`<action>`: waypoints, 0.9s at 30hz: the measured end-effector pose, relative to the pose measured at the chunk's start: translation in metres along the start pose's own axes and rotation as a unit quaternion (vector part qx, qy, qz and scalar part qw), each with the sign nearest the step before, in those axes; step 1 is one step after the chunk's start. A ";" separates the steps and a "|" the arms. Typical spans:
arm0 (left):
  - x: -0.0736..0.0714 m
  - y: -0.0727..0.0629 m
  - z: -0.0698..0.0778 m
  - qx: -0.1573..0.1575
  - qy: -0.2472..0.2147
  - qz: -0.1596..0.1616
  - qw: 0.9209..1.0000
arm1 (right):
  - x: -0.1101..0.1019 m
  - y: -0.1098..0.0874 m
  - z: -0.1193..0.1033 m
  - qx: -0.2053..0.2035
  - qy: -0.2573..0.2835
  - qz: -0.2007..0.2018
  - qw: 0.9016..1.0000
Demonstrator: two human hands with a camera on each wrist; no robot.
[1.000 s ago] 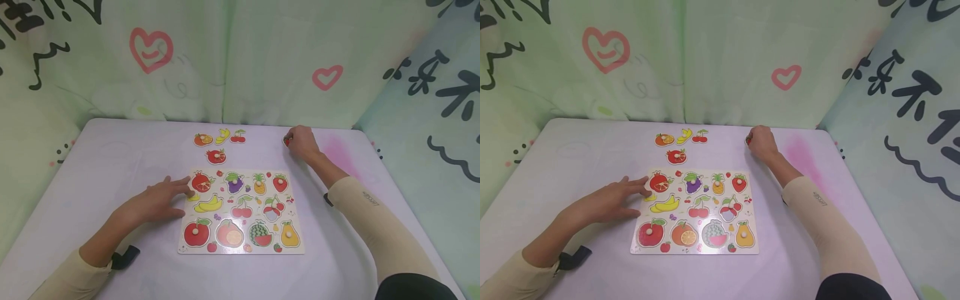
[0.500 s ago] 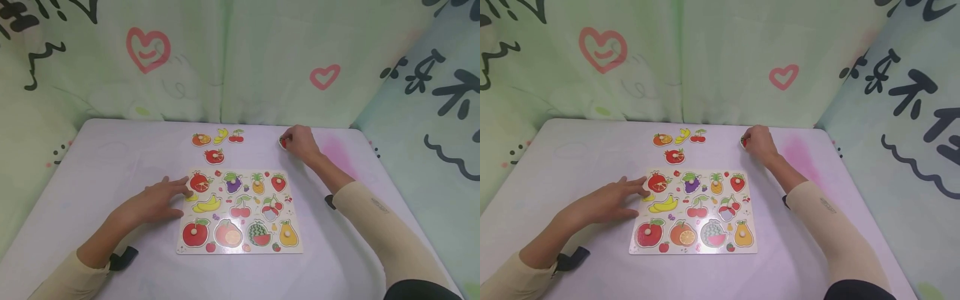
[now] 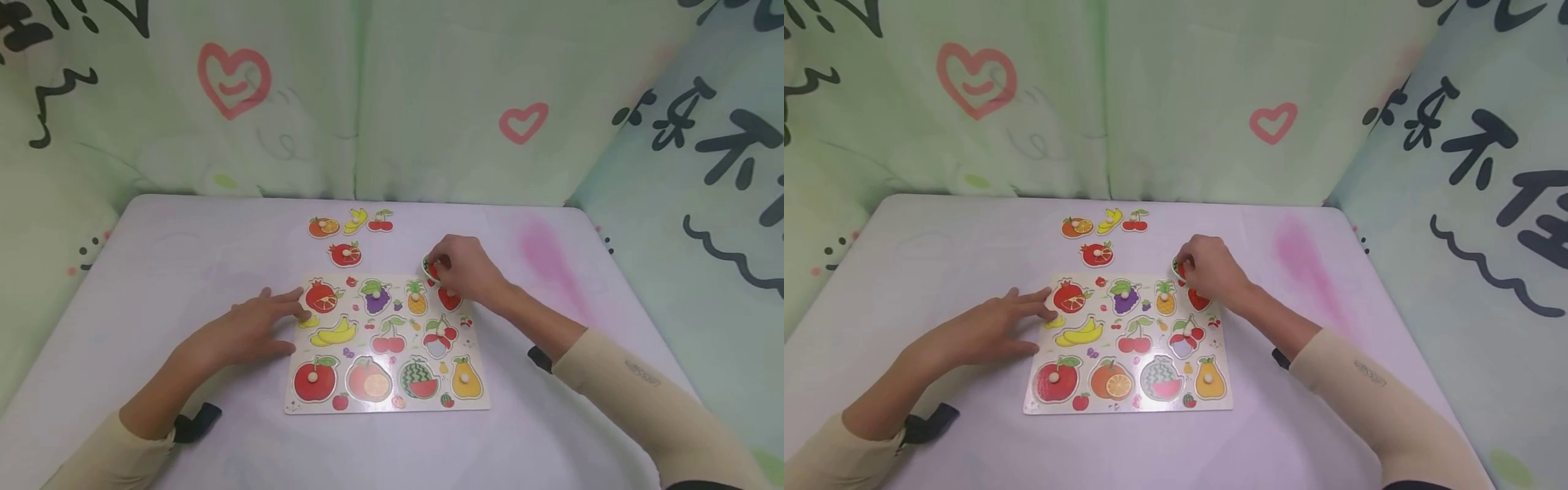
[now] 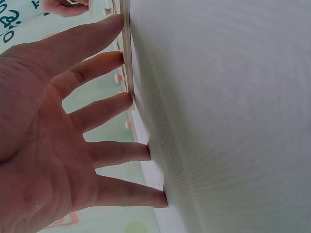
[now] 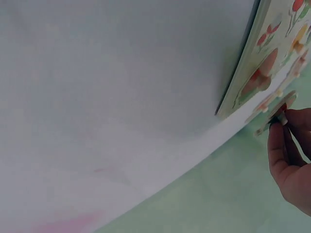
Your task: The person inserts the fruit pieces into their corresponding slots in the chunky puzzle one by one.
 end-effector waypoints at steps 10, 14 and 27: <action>-0.001 0.000 0.001 0.000 0.006 0.000 1.000 | 0.019 -0.028 -0.049 -0.071 0.024 -0.038 0.996; -0.002 -0.001 0.002 0.001 0.003 0.001 1.000 | 0.029 -0.040 -0.061 -0.093 0.036 -0.061 0.993; 0.001 0.001 0.001 0.004 0.008 0.001 1.000 | 0.048 -0.067 -0.081 -0.118 0.061 -0.116 0.984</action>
Point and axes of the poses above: each hand's wrist, its own y-axis towards the middle knuckle, its own x-axis out of the palm, z = x × y, the point moved 6 cm from there along y, towards the middle knuckle, and after that the axes turned 11 degrees about -x, right-handed, at the moved point
